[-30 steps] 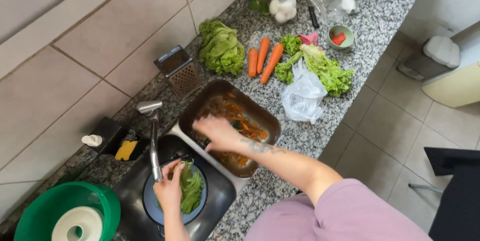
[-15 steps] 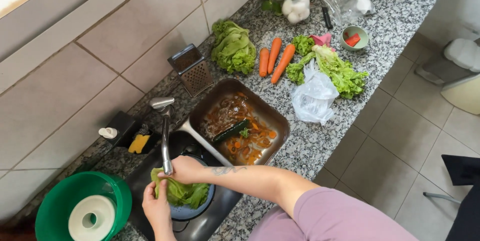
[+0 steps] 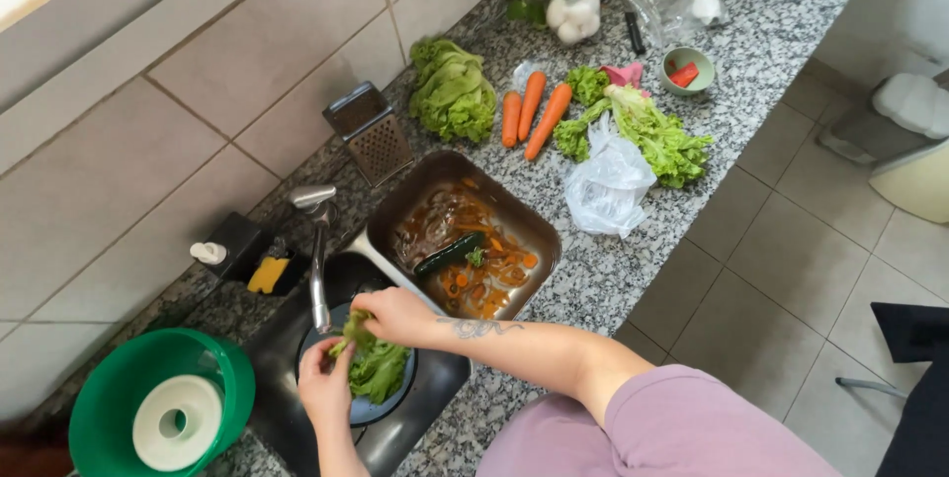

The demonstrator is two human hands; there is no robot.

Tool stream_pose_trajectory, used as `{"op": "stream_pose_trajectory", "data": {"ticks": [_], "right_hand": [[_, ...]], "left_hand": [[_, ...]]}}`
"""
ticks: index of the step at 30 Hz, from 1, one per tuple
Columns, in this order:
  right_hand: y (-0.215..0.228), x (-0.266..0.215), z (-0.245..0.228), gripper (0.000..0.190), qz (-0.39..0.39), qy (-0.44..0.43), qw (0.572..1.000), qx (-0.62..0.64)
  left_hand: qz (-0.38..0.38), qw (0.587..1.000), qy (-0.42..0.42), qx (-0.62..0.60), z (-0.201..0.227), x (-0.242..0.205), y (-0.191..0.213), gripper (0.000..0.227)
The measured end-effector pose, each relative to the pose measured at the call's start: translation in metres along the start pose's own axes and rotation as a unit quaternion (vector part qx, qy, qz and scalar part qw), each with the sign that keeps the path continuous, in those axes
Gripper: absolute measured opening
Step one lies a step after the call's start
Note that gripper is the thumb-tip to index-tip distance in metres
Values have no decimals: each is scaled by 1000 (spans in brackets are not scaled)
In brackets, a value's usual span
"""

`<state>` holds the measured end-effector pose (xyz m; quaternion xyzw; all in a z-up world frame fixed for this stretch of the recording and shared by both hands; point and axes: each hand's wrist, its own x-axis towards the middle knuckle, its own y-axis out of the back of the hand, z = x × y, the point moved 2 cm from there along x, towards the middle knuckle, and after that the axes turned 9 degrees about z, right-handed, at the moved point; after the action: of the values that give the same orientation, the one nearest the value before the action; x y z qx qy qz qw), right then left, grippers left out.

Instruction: Washing and tearing lettuce leaves at a sink, followed by igniting a gas stove burner.

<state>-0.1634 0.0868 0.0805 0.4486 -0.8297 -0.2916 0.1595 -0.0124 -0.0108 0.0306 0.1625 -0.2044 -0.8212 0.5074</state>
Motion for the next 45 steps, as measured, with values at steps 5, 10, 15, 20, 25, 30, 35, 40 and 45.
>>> {"op": "stream_pose_trajectory", "data": {"ticks": [5,10,15,20,25,30,35,40,45], "right_hand": [[7,-26,2,57,-68,53,990,-114],[-11,-71,35,37,-52,102,980,-163],[10,-106,33,69,-114,153,967,-169],[23,-131,47,56,-53,140,985,-89],[116,-159,80,91,-5,187,976,-108],[230,-212,184,42,279,174,944,-20],[389,-301,278,34,345,90,931,-83],[504,-383,368,29,474,-45,864,-166],[592,-440,442,22,588,-174,758,-223]], "left_hand": [[0,996,74,44,13,-24,8,17],[26,994,37,98,-23,-35,14,20],[-10,925,18,379,-3,-33,14,74],[-18,914,14,406,15,-53,15,31],[-83,937,-87,329,-90,-61,-23,63],[57,897,-407,162,-21,-21,-144,68],[61,915,-373,143,150,-130,-235,41],[-80,907,-371,183,299,-185,-351,33],[-120,886,-439,87,414,-209,-481,22]]}}
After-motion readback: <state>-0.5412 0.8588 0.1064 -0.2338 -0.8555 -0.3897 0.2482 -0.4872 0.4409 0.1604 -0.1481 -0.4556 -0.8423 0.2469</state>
